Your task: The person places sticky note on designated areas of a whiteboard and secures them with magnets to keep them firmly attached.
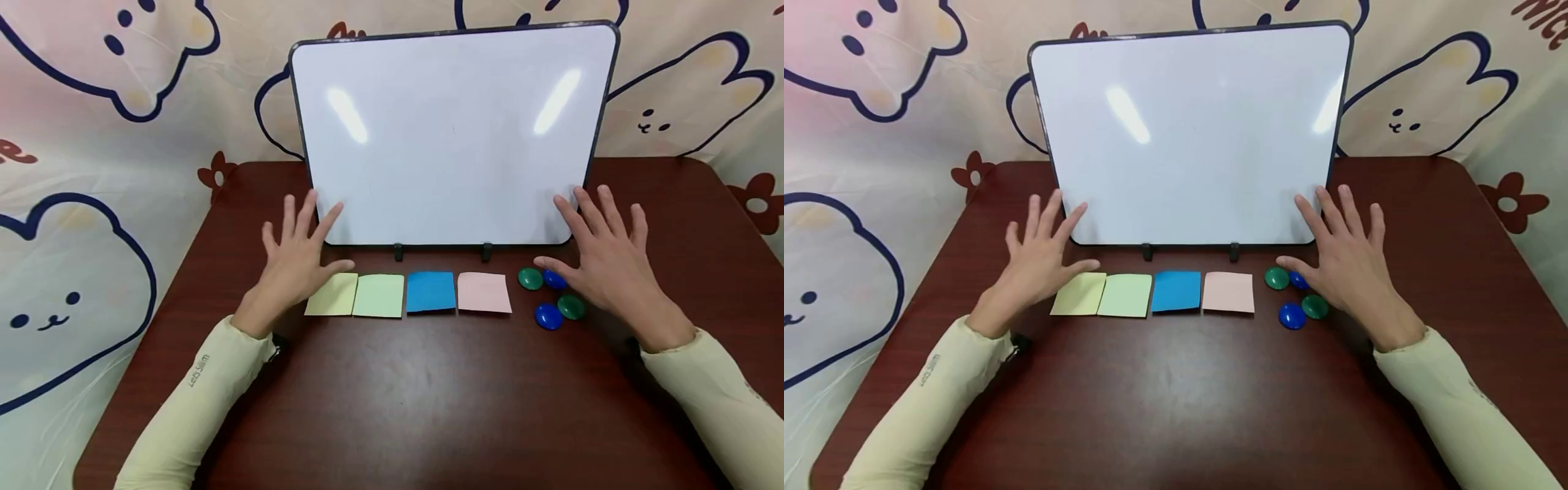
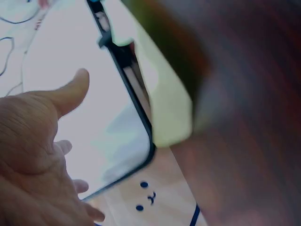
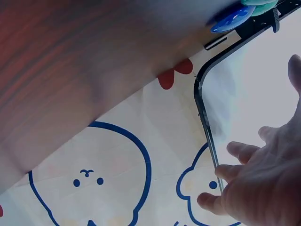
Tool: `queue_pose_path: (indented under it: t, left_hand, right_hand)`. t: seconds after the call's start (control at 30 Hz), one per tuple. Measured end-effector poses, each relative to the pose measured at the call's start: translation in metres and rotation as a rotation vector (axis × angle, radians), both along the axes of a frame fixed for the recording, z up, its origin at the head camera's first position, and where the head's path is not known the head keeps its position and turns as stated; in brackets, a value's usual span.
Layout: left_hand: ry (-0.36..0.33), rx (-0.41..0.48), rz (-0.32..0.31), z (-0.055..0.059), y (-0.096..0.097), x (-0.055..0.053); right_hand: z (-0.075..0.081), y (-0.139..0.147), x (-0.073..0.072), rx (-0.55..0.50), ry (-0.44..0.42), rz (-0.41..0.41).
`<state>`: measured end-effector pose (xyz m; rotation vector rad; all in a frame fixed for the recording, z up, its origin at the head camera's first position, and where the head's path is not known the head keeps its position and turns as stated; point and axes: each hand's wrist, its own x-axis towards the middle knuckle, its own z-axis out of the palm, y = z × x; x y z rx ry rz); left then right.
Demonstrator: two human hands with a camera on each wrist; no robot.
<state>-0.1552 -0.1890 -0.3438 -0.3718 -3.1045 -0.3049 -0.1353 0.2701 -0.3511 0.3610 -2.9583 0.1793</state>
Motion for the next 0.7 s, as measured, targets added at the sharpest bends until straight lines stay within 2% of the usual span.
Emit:
queue_pose_path:
  t: [0.07, 0.17, 0.3, 0.4, 0.53, 0.7]
  left_hand:
    - [-0.047, 0.076, -0.036, 0.001, 0.002, 0.001]
    - [-0.077, 0.178, -0.074, 0.003, -0.001, 0.002]
    - [-0.11, 0.29, -0.109, 0.002, -0.009, 0.004]
    - [-0.145, 0.358, -0.151, 0.001, -0.017, 0.005]
    - [-0.189, 0.439, -0.181, 0.001, -0.026, 0.003]
    - [-0.283, 0.543, -0.157, -0.001, -0.034, 0.0]
  right_hand:
    - [-0.001, 0.0, 0.001, -0.022, 0.018, 0.014]
    - [-0.002, 0.001, 0.002, -0.029, 0.066, 0.064]
    - [-0.007, 0.002, 0.005, -0.041, 0.141, 0.182]
    - [-0.011, 0.004, 0.006, -0.077, 0.149, 0.286]
    - [-0.014, 0.01, 0.004, -0.158, 0.044, 0.361]
    - [-0.01, 0.017, -0.002, -0.231, -0.15, 0.342]
